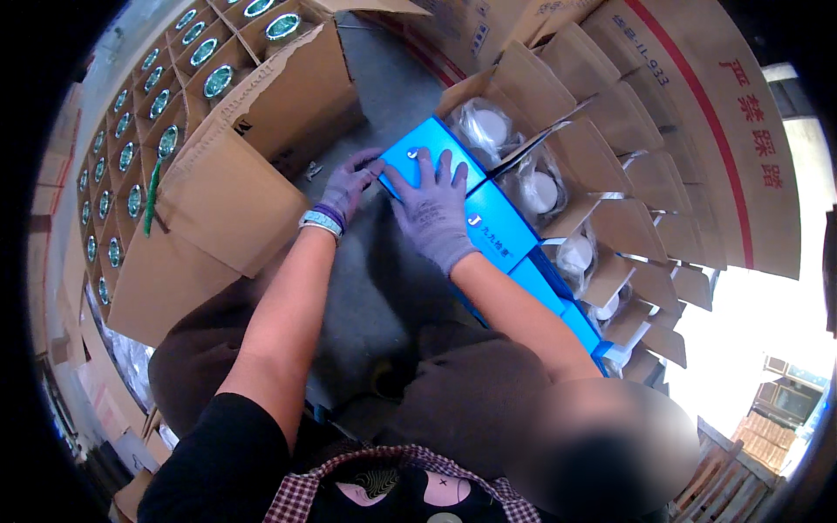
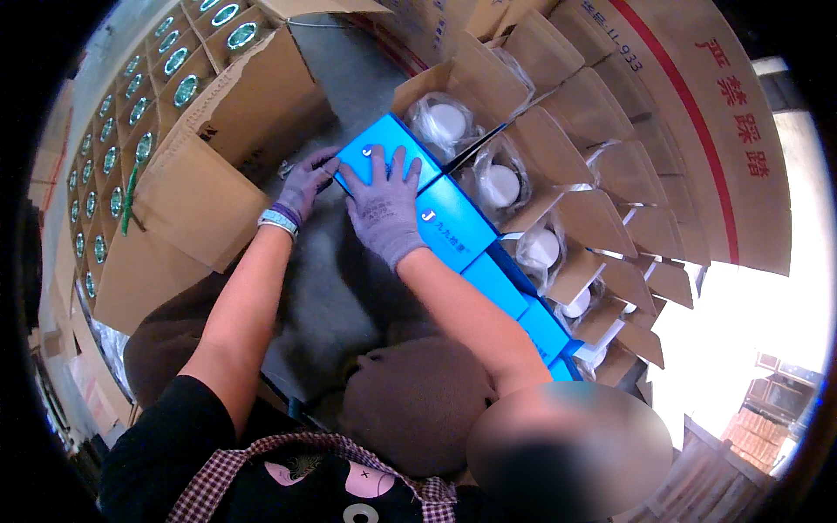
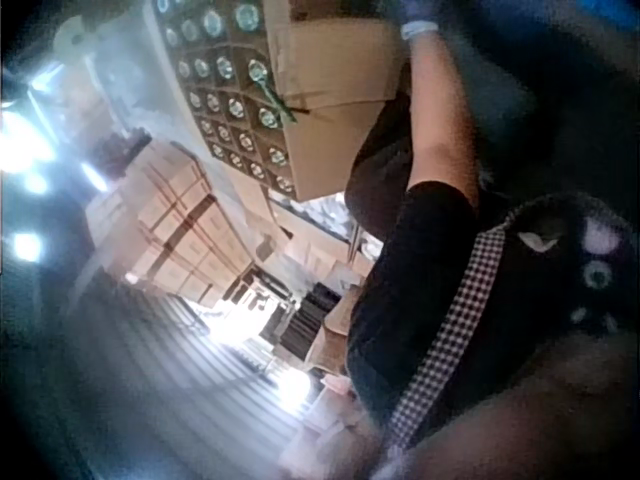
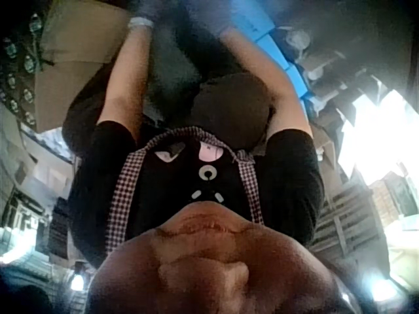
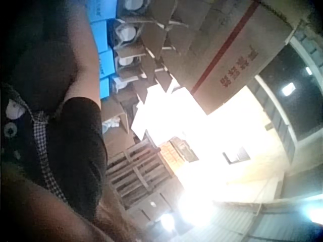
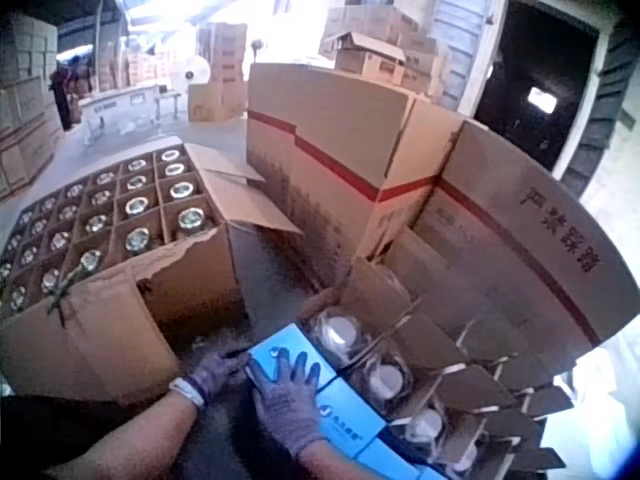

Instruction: The person sits on the warehouse floor and packs small blue boxes into a larger cardboard shipping box. They arrange the blue boxes in rows, place white protective foam pieces into the gaps, and seal the box flaps using a tape dispenser.

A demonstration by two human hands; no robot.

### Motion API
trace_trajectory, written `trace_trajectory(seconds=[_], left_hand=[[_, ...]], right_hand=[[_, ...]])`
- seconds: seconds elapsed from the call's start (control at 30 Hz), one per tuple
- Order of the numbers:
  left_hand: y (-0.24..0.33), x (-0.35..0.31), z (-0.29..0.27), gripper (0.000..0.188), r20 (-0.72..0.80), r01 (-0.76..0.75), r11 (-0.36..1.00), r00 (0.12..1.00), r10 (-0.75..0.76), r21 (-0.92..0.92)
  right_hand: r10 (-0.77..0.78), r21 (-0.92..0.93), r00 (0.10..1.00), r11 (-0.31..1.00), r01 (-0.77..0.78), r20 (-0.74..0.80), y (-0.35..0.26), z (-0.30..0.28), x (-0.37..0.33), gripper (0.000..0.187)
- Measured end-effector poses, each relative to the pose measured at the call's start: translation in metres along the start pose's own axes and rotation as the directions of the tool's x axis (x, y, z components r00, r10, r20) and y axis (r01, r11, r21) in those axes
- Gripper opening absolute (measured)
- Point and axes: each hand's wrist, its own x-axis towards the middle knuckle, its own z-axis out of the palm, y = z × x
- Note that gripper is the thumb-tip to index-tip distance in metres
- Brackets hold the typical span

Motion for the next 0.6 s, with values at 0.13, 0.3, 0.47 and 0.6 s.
trace_trajectory(seconds=[0.13,0.3,0.47,0.6], left_hand=[[-0.010,0.006,0.008,0.048,-0.063,-0.047,0.999,0.997,0.048,0.025],[-0.026,0.019,0.006,0.046,-0.176,-0.137,0.929,0.962,0.208,0.345],[0.055,0.022,0.061,0.088,-0.102,-0.236,0.636,0.889,0.447,0.735],[0.072,0.049,0.103,0.088,0.067,-0.501,0.594,0.796,0.601,0.630]], right_hand=[[0.023,-0.043,0.992,0.999,-0.018,0.126,-0.002,-0.006,0.002,0.087],[-0.052,0.075,0.977,0.996,0.037,0.205,0.004,-0.021,0.008,0.090],[0.237,0.149,0.970,0.962,-0.227,-0.048,0.085,-0.099,0.002,0.053],[0.156,-0.249,0.980,0.951,-0.183,-0.127,0.118,-0.084,0.013,0.036]])
